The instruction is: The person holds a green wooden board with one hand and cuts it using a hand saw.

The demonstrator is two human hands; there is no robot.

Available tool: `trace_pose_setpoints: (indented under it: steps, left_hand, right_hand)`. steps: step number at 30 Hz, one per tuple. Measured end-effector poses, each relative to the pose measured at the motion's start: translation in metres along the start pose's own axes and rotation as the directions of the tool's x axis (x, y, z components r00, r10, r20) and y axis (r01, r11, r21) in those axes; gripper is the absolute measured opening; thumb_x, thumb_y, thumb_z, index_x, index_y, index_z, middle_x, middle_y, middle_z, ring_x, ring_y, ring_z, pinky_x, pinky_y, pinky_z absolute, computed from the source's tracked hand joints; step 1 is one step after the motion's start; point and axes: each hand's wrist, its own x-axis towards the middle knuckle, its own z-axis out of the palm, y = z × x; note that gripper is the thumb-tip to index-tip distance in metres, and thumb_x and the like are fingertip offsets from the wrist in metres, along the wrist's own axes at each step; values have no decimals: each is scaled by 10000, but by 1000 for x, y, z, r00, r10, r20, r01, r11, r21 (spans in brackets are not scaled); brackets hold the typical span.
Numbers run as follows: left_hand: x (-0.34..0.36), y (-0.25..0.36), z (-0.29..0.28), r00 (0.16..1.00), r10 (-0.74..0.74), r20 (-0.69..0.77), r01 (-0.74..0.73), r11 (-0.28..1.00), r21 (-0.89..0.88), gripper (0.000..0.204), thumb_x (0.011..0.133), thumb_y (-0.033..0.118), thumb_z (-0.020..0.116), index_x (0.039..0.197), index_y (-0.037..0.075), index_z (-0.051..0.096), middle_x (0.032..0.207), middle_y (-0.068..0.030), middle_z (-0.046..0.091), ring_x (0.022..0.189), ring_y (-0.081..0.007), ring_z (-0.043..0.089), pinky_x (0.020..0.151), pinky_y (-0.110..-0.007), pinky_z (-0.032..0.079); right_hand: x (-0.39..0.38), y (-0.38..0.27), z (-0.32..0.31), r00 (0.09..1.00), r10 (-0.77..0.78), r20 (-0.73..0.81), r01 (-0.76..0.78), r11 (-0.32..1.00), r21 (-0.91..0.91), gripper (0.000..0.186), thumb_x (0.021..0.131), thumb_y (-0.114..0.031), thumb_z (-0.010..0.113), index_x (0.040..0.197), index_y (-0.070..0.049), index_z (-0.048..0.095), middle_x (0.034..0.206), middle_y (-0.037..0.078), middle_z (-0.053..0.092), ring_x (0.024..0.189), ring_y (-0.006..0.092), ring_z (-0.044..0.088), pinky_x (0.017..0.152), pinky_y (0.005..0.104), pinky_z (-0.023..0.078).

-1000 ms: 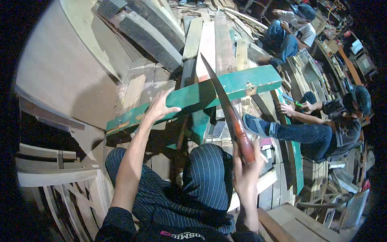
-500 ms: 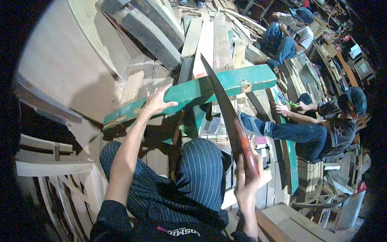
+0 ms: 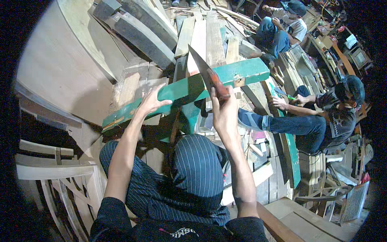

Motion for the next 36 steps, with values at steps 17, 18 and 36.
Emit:
trace_pose_setpoints:
  steps: [17, 18, 36]
  left_hand:
    - [-3, -28, -3, 1000, 14, -11, -15, 996, -91, 1029, 647, 596, 817, 1496, 193, 396, 1446, -164, 496, 1353, -370, 438, 1083, -710, 243]
    - [2, -25, 2, 999, 52, -15, -53, 996, -74, 1028, 651, 602, 810, 1500, 203, 390, 1445, -163, 495, 1353, -374, 434, 1089, -705, 241]
    - [3, -7, -9, 998, -49, 35, 48, 999, 6, 1080, 624, 574, 841, 1522, 228, 350, 1495, -147, 460, 1395, -384, 393, 1116, -723, 158]
  right_hand:
    - [-86, -63, -55, 930, 367, 17, -367, 926, 83, 148, 1005, -145, 588, 1085, -21, 578, 763, 15, 585, 628, 56, 517, 532, 225, 384]
    - [-71, -48, -43, 959, 280, -41, -283, 951, -123, 145, 985, -131, 608, 1064, -14, 575, 750, 53, 592, 656, 90, 545, 566, 258, 421]
    - [-125, -93, -81, 902, 430, -49, -428, 903, 38, 237, 1000, -123, 583, 1200, -1, 542, 846, 24, 566, 670, 50, 516, 559, 206, 416]
